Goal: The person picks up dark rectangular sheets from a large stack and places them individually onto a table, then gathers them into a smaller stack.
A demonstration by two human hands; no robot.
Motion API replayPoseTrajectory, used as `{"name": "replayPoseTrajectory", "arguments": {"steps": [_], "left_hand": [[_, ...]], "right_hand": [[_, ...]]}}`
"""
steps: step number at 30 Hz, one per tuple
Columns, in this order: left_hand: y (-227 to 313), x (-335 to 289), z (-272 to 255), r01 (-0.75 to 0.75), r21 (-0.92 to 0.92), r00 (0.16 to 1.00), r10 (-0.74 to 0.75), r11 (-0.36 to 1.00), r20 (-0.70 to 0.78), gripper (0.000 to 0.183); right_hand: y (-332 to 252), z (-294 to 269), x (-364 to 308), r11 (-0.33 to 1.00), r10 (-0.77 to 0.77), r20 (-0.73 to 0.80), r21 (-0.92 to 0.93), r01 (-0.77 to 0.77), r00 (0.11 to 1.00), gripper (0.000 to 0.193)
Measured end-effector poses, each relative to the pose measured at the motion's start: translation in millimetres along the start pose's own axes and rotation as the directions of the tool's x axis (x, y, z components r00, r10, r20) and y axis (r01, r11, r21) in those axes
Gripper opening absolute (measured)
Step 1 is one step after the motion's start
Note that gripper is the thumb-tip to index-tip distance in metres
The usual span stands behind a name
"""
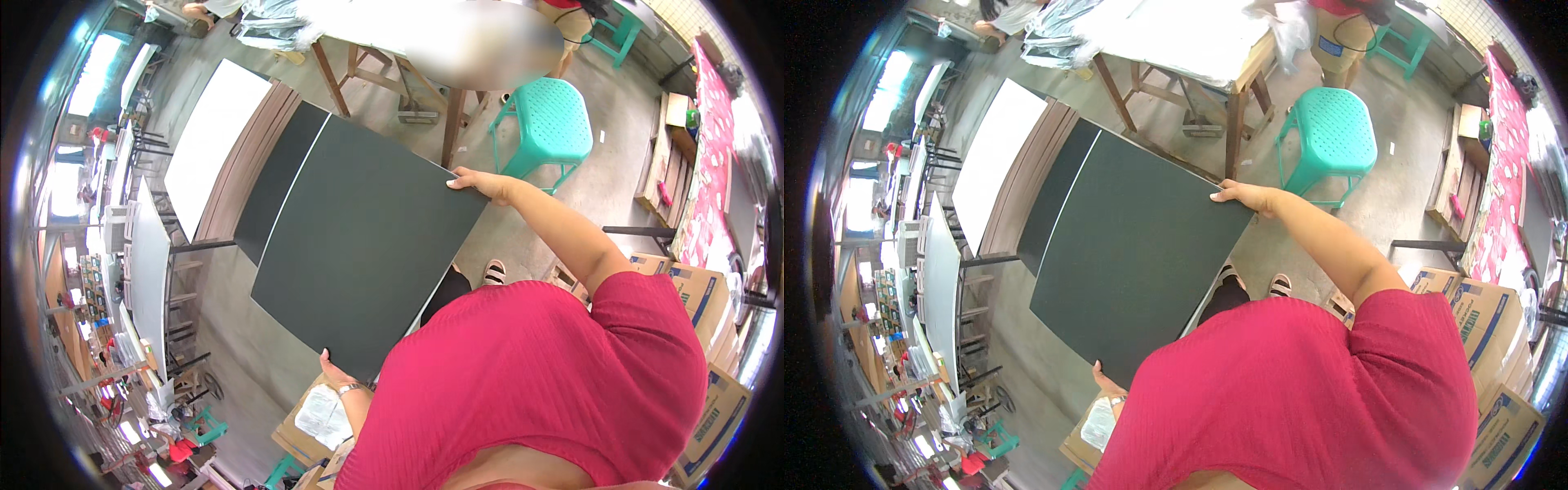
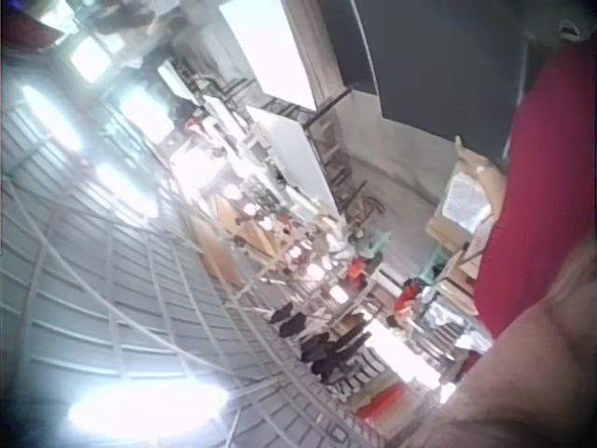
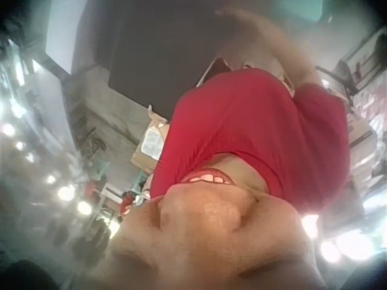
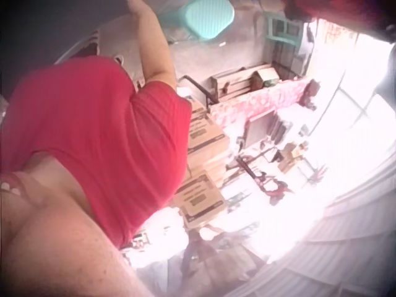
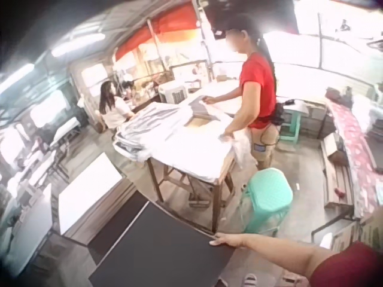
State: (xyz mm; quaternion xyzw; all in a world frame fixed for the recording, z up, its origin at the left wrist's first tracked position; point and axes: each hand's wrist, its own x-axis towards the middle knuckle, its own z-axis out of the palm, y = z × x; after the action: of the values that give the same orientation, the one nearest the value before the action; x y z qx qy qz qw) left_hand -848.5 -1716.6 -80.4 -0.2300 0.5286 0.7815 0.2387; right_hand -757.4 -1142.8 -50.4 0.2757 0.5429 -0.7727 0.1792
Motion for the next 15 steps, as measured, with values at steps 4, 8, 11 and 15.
{"name": "replayPoseTrajectory", "arguments": {"steps": [4, 8, 11, 15], "left_hand": [[12, -26, 63, -0.091, 0.177, 0.974, 0.125, 0.98, -0.191, 0.073], [31, 1, 77, -0.132, 0.378, 0.955, 0.219, 0.917, -0.199, 0.076], [49, 23, 83, -0.109, 0.4, 0.962, 0.199, 0.91, -0.189, 0.077], [59, 43, 104, -0.089, 0.441, 0.976, 0.166, 0.893, -0.14, 0.077]], "right_hand": [[4, -12, 2, 0.996, 0.066, 0.107, 0.047, -0.071, 0.992, 0.081], [2, -24, 23, 0.993, 0.115, 0.048, 0.01, -0.115, 0.992, 0.098], [-1, -29, 64, 0.966, 0.229, -0.008, -0.124, -0.229, 0.973, 0.106], [-25, -15, 112, 0.993, 0.078, 0.065, -0.093, -0.072, 0.995, 0.099]]}}
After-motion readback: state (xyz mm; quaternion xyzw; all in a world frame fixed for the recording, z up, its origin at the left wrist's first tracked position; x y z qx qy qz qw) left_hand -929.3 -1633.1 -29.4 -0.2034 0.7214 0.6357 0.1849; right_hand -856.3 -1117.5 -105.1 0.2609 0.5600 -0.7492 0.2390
